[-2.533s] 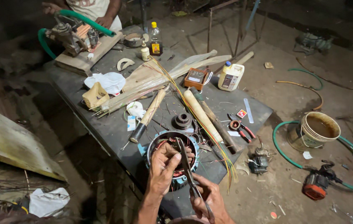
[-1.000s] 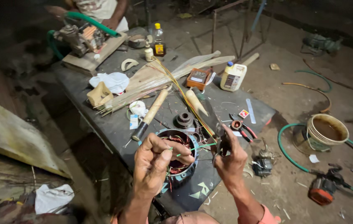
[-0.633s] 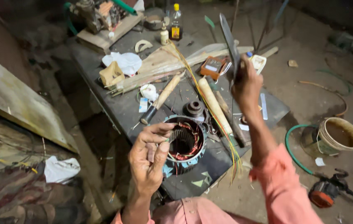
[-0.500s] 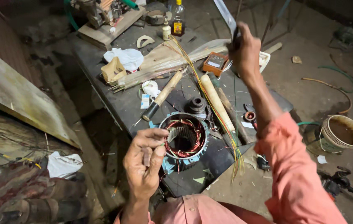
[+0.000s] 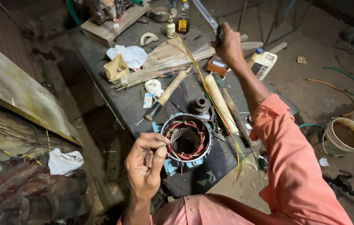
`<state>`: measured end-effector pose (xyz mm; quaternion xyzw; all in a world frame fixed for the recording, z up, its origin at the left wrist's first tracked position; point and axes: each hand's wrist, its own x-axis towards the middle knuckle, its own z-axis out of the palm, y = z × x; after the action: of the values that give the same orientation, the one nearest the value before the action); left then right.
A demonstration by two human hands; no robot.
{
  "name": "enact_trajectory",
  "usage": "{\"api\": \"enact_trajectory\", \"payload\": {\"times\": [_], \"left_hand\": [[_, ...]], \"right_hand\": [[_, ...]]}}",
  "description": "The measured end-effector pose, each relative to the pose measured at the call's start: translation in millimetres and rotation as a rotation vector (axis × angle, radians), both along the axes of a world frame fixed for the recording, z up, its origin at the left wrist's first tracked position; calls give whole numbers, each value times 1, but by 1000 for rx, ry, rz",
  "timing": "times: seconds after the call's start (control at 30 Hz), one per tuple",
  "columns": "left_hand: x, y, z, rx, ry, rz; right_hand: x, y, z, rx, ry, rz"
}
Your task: The person works on a motor stator on a workbench, stripping insulation from a green wire and inserting it into the stator slots. They use shears to cut the wire and continue arranging the windings by hand.
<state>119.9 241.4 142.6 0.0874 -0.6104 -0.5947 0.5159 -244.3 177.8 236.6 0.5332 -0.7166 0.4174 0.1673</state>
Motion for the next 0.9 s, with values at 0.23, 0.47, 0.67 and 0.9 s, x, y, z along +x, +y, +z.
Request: {"api": "enact_trajectory", "payload": {"times": [0.23, 0.47, 0.67, 0.9], "left_hand": [[-11, -17, -10, -73, -66, 76], [-25, -23, -10, 13, 8, 14], [-33, -27, 0, 107, 123, 50], [-36, -19, 0, 152, 256, 99]], "right_hand": [[-25, 30, -13, 93, -248, -16], [14, 162, -39, 52, -731, 226], [109, 258, -136, 23, -1015, 397], [202, 265, -200, 48, -1251, 603]]}}
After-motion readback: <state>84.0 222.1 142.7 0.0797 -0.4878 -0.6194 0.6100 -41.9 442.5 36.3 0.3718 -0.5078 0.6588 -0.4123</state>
